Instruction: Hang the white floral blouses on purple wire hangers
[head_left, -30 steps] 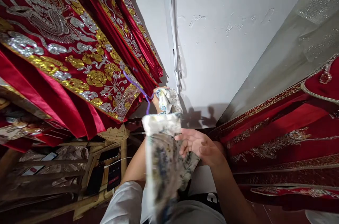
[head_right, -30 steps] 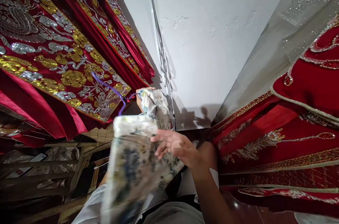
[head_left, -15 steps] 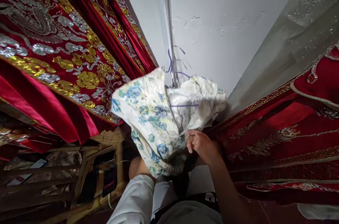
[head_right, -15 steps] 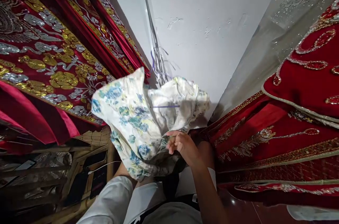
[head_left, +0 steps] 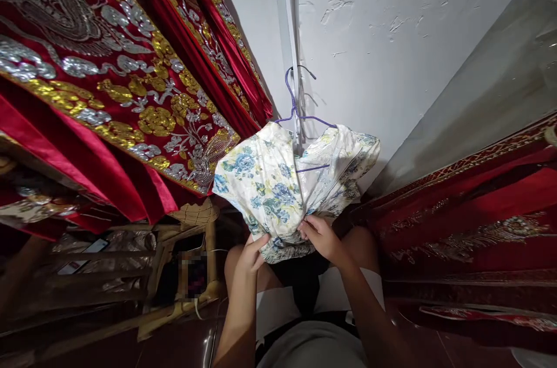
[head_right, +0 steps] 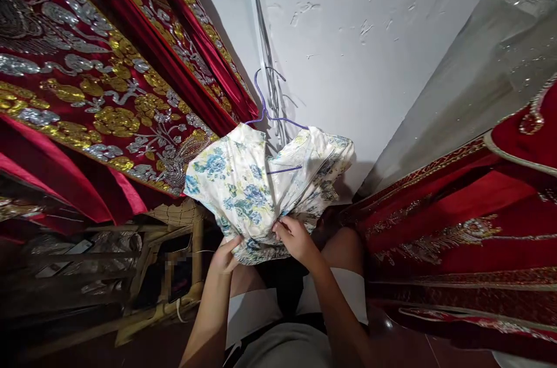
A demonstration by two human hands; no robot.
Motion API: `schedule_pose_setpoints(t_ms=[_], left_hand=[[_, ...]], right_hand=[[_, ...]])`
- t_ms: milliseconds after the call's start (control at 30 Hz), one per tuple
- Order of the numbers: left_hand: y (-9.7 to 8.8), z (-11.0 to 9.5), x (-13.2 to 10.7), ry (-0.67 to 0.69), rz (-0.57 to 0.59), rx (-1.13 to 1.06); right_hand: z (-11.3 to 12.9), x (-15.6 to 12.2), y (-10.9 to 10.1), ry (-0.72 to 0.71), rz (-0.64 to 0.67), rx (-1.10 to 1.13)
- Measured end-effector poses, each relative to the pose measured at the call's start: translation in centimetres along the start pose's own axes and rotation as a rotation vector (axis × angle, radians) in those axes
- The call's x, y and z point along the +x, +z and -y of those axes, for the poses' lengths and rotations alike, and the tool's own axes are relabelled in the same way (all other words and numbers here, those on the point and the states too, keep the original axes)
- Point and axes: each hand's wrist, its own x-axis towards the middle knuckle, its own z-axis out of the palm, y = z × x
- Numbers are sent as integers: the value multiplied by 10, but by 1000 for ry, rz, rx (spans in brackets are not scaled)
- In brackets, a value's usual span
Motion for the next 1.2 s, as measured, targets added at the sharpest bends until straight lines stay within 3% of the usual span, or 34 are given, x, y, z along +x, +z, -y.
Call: schedule_pose_setpoints(t_ms=[67, 167, 200, 267, 367, 467, 633, 767, 833, 900, 1033, 1133, 1200], left_hand=[[10, -4, 2, 69, -126, 91], [34, 2, 2, 510, -463, 331], [45, 8, 1, 648, -483, 424], [67, 21, -2, 760, -314, 587], [94, 36, -5, 654, 26, 680], [105, 40, -1, 627, 97, 717], [104, 45, 12, 668, 206, 879], [103, 43, 25, 623, 324, 1000], [105, 26, 33, 609, 381, 1020], [112, -4, 40, 649, 393, 959], [138, -91, 51, 991, 197, 691], [161, -144, 55, 1183, 197, 799], [172, -162, 57, 1259, 218, 940]], right_hand=[[-1, 4, 2, 35, -56, 7], [-2, 7, 7, 76, -127, 23], [-2, 8, 8, 87, -135, 37], [-1, 8, 10, 98, -147, 64], [7, 12, 4, 90, -177, 76], [35, 24, -13, 77, -192, 87], [123, 73, -44, -143, -252, 94], [176, 108, -43, -221, -297, 122], [183, 110, -37, -229, -299, 132], [180, 103, -32, -255, -269, 131], [166, 82, -30, -314, -217, 51], [163, 75, -31, -328, -258, -18], [162, 76, -32, -348, -294, -35]])
